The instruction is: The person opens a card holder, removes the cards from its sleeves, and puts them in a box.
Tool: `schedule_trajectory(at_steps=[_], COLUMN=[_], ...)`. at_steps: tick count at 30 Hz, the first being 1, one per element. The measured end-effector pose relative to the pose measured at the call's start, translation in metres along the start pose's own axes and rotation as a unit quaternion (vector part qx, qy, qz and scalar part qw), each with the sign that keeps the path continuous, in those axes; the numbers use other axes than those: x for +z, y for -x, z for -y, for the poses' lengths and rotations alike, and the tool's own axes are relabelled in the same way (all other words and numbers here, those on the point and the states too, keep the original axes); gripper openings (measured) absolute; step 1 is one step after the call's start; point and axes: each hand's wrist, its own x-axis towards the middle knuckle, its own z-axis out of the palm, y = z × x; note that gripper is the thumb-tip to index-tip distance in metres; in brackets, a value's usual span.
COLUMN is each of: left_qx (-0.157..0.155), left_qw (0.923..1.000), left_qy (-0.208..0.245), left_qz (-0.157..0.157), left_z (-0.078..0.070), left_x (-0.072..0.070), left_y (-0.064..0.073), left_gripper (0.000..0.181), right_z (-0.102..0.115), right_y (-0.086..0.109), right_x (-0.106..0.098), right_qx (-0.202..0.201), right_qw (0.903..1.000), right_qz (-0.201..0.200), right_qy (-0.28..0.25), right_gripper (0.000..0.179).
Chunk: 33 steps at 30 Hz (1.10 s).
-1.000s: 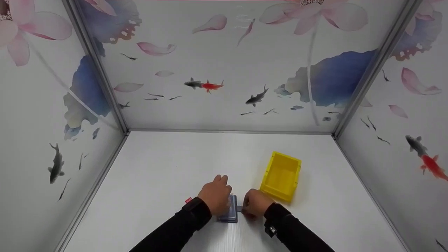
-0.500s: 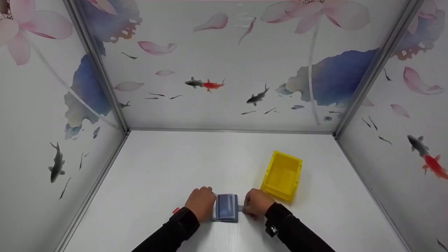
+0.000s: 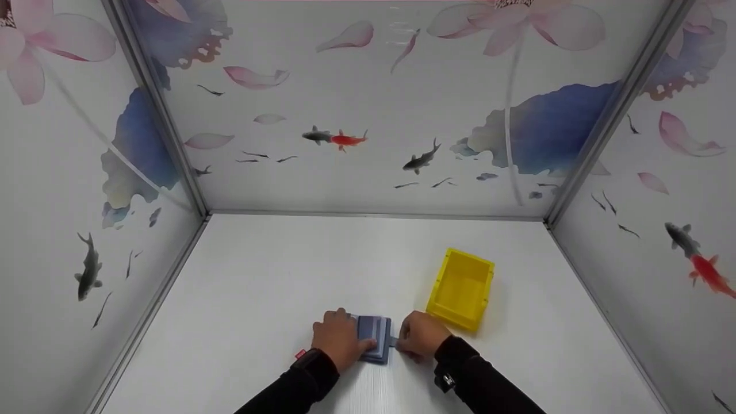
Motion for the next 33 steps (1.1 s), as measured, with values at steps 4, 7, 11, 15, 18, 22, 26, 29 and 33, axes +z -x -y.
schedule_trajectory(at_steps=[4, 7, 11, 15, 18, 22, 26, 29, 33], left_qx=[0.006, 0.021, 0.034, 0.046, 0.054, 0.062, 0.081, 0.108, 0.141], left_qw=[0.9995, 0.9989, 0.9987, 0.9978, 0.9967, 0.9953, 0.9926, 0.9884, 0.9808], left_qy=[-0.028, -0.042, -0.032, -0.027, -0.023, 0.003, 0.03, 0.03, 0.007], left_qz=[-0.01, -0.004, 0.019, 0.04, 0.056, 0.075, 0.085, 0.102, 0.135], left_z=[-0.001, -0.001, -0.001, -0.002, -0.003, -0.001, 0.004, 0.007, 0.005], left_x=[0.007, 0.005, -0.003, -0.009, -0.013, -0.015, -0.015, -0.018, -0.023], left_y=[-0.002, -0.002, -0.002, -0.001, 0.0, 0.0, -0.001, -0.002, -0.004], left_gripper=[0.083, 0.078, 0.069, 0.064, 0.062, 0.062, 0.061, 0.061, 0.064], right_z=[0.0, 0.0, -0.001, 0.001, 0.003, 0.005, 0.007, 0.002, 0.004], right_y=[0.002, 0.005, 0.008, 0.01, 0.011, 0.01, 0.006, 0.0, -0.003], right_x=[0.001, 0.002, 0.001, -0.003, -0.006, -0.006, -0.005, -0.001, 0.004], right_qx=[-0.003, -0.01, -0.023, -0.019, -0.013, -0.007, -0.039, -0.086, -0.118], right_qw=[1.0, 1.0, 0.9997, 0.9997, 0.9995, 0.9988, 0.9976, 0.9942, 0.9902], right_qz=[0.0, 0.001, 0.002, 0.005, -0.001, -0.017, -0.041, -0.056, -0.062], right_qy=[-0.002, -0.003, 0.007, 0.017, 0.03, 0.044, 0.04, 0.032, 0.042], right_gripper=[0.02, 0.02, 0.021, 0.022, 0.019, 0.015, 0.01, 0.005, 0.019])
